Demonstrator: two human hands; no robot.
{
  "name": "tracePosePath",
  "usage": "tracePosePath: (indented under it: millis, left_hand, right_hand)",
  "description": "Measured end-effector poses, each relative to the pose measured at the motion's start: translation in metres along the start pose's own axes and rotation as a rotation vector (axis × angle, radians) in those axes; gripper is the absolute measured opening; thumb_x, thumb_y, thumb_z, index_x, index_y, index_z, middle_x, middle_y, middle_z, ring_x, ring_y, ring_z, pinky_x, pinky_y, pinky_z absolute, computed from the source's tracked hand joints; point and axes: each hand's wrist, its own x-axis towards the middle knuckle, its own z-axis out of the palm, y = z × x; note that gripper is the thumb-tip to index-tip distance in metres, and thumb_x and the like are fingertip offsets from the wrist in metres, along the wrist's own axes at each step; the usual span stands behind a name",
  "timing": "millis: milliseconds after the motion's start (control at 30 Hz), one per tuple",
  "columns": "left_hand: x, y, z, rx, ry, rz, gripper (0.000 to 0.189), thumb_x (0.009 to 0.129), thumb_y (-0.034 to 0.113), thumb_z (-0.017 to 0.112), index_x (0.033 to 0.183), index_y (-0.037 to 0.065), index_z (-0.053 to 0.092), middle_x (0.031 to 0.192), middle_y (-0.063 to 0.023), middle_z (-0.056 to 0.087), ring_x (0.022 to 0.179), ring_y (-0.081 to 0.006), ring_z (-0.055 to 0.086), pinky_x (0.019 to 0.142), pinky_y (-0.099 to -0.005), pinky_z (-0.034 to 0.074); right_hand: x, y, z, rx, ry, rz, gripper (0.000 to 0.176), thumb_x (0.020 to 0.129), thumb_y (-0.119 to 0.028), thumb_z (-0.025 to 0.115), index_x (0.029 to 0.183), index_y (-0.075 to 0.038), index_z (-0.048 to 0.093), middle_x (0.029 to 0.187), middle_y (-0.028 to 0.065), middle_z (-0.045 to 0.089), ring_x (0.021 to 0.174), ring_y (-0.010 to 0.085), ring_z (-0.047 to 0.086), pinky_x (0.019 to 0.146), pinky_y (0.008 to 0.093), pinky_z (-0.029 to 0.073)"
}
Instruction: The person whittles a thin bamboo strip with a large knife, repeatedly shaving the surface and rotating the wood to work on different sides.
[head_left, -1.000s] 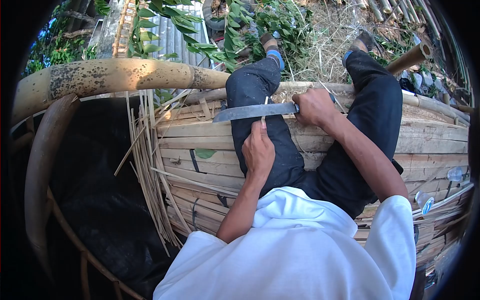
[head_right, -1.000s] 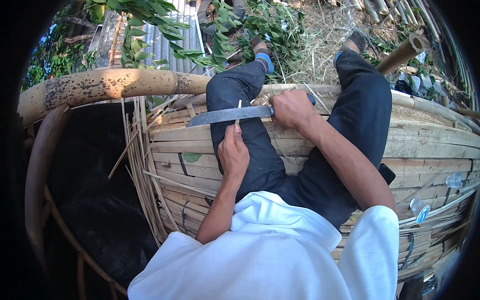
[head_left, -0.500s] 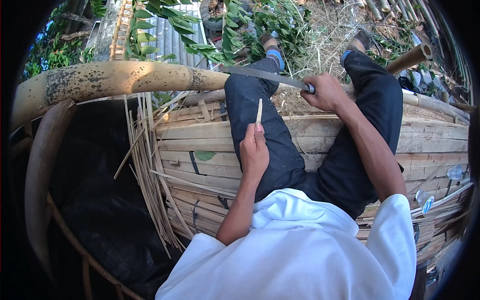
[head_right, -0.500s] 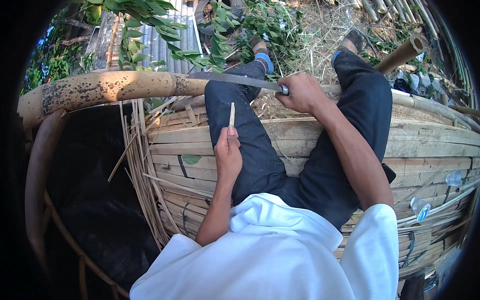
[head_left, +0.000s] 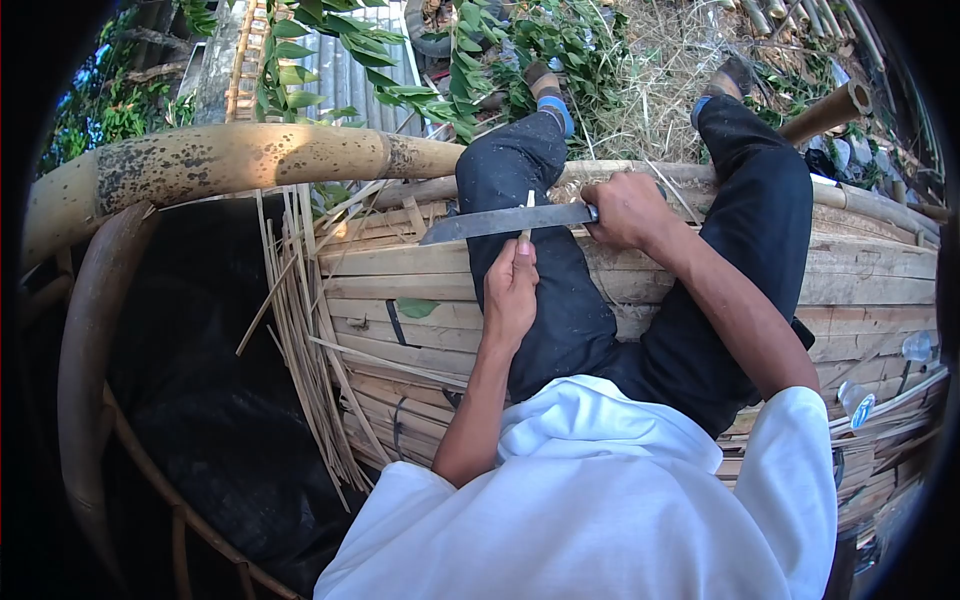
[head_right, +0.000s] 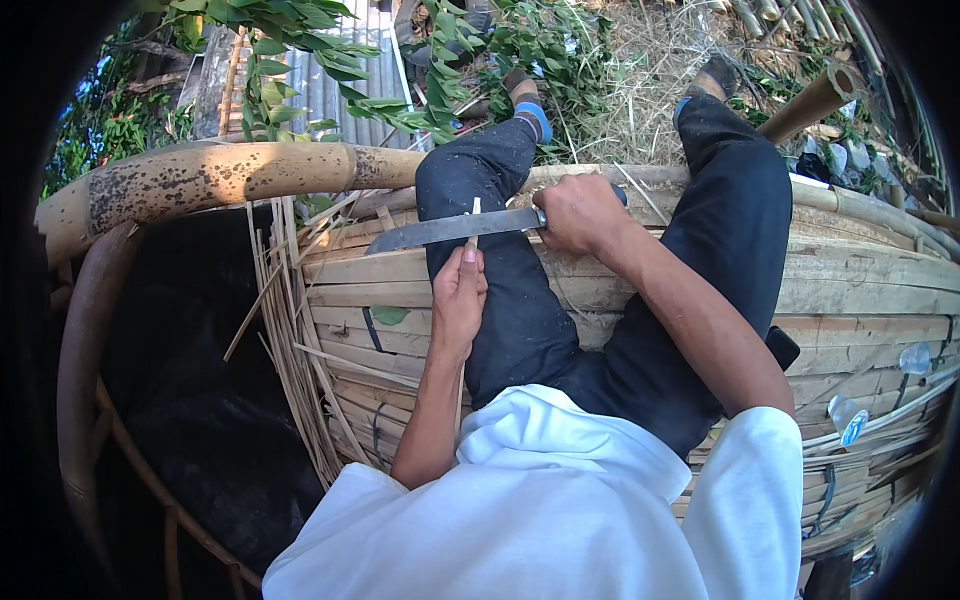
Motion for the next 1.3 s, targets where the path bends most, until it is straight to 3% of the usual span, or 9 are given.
tracePosePath:
  millis: [167, 267, 333, 400, 500, 633, 800, 967, 1300]
  left_hand:
    - [0.001, 0.002, -0.001, -0.003, 0.005, -0.044, 0.036, 0.102, 0.033, 0.039, 0.079, 0.006, 0.048, 0.062, 0.0046, 0.037, 0.056, -0.0040, 0.034, 0.050, -0.0220, 0.030]
    - [0.000, 0.002, -0.001, -0.058, -0.010, -0.029, 0.032, 0.102, 0.035, 0.040, 0.084, 0.010, 0.049, 0.060, 0.0087, 0.030, 0.049, -0.0004, 0.023, 0.042, -0.0184, 0.017]
    - [-0.006, 0.009, -0.004, -0.157, -0.019, 0.017, 0.033, 0.101, 0.037, 0.040, 0.084, 0.010, 0.048, 0.060, 0.0088, 0.030, 0.048, -0.0002, 0.023, 0.041, -0.0181, 0.016]
    - [-0.011, -0.002, -0.008, -0.137, -0.053, 0.000, 0.033, 0.101, 0.038, 0.039, 0.085, 0.011, 0.047, 0.060, 0.0088, 0.030, 0.046, 0.0001, 0.022, 0.039, -0.0181, 0.016]
    - [0.004, 0.010, -0.008, -0.240, -0.027, -0.073, 0.032, 0.101, 0.037, 0.039, 0.085, 0.011, 0.047, 0.059, 0.0089, 0.029, 0.045, 0.0004, 0.022, 0.039, -0.0178, 0.016]
    - [0.002, 0.013, -0.006, -0.267, -0.068, -0.174, 0.031, 0.102, 0.036, 0.038, 0.086, 0.011, 0.047, 0.059, 0.0091, 0.029, 0.045, 0.0010, 0.022, 0.038, -0.0173, 0.016]
    - [-0.002, 0.016, -0.004, -0.277, -0.062, -0.155, 0.031, 0.102, 0.035, 0.038, 0.085, 0.010, 0.047, 0.059, 0.0091, 0.028, 0.045, 0.0007, 0.021, 0.039, -0.0174, 0.015]
    - [-0.003, 0.006, -0.001, -0.164, -0.101, -0.003, 0.033, 0.102, 0.036, 0.037, 0.085, 0.010, 0.046, 0.061, 0.0079, 0.028, 0.048, -0.0003, 0.022, 0.042, -0.0185, 0.017]
    - [-0.003, 0.005, -0.001, -0.177, -0.091, -0.006, 0.033, 0.102, 0.036, 0.037, 0.084, 0.010, 0.046, 0.060, 0.0077, 0.028, 0.047, -0.0008, 0.022, 0.042, -0.0189, 0.017]
  right_hand:
    - [0.005, 0.007, 0.005, -0.049, 0.010, 0.025, 0.023, 0.064, -0.023, 0.066, 0.082, -0.010, 0.070, 0.071, 0.0158, 0.067, 0.071, 0.0329, 0.067, 0.066, 0.0430, 0.053]
    - [0.009, 0.012, 0.004, -0.056, 0.038, 0.022, 0.023, 0.070, -0.024, 0.063, 0.084, -0.007, 0.070, 0.075, 0.0175, 0.067, 0.073, 0.0342, 0.067, 0.067, 0.0434, 0.053]
    - [0.020, 0.040, 0.001, 0.077, 0.028, 0.420, 0.024, 0.076, -0.026, 0.060, 0.085, -0.006, 0.070, 0.078, 0.0191, 0.068, 0.074, 0.0352, 0.067, 0.069, 0.0442, 0.054]
    - [0.022, 0.090, -0.018, 0.044, 0.159, 0.536, 0.026, 0.081, -0.028, 0.057, 0.086, -0.006, 0.070, 0.079, 0.0200, 0.067, 0.075, 0.0359, 0.067, 0.072, 0.0448, 0.054]
    - [0.019, 0.059, -0.055, 0.136, 0.357, 0.408, 0.026, 0.080, -0.028, 0.059, 0.090, -0.006, 0.070, 0.074, 0.0203, 0.066, 0.074, 0.0379, 0.065, 0.071, 0.0458, 0.052]
    - [0.002, 0.042, -0.032, 0.329, 0.276, 0.157, 0.022, 0.075, -0.023, 0.062, 0.089, -0.007, 0.069, 0.068, 0.0200, 0.063, 0.069, 0.0384, 0.063, 0.069, 0.0450, 0.050]
    - [-0.004, 0.010, -0.008, 0.216, 0.153, -0.069, 0.014, 0.071, -0.021, 0.062, 0.072, -0.006, 0.064, 0.061, 0.0179, 0.059, 0.063, 0.0390, 0.060, 0.061, 0.0465, 0.047]
    - [0.000, 0.003, -0.006, 0.164, 0.068, -0.010, 0.022, 0.073, -0.030, 0.063, 0.080, -0.011, 0.069, 0.069, 0.0182, 0.064, 0.071, 0.0373, 0.064, 0.068, 0.0470, 0.051]
    - [-0.004, -0.002, -0.010, 0.126, 0.069, -0.070, 0.020, 0.072, -0.030, 0.065, 0.079, -0.011, 0.068, 0.067, 0.0163, 0.064, 0.069, 0.0363, 0.064, 0.065, 0.0467, 0.051]
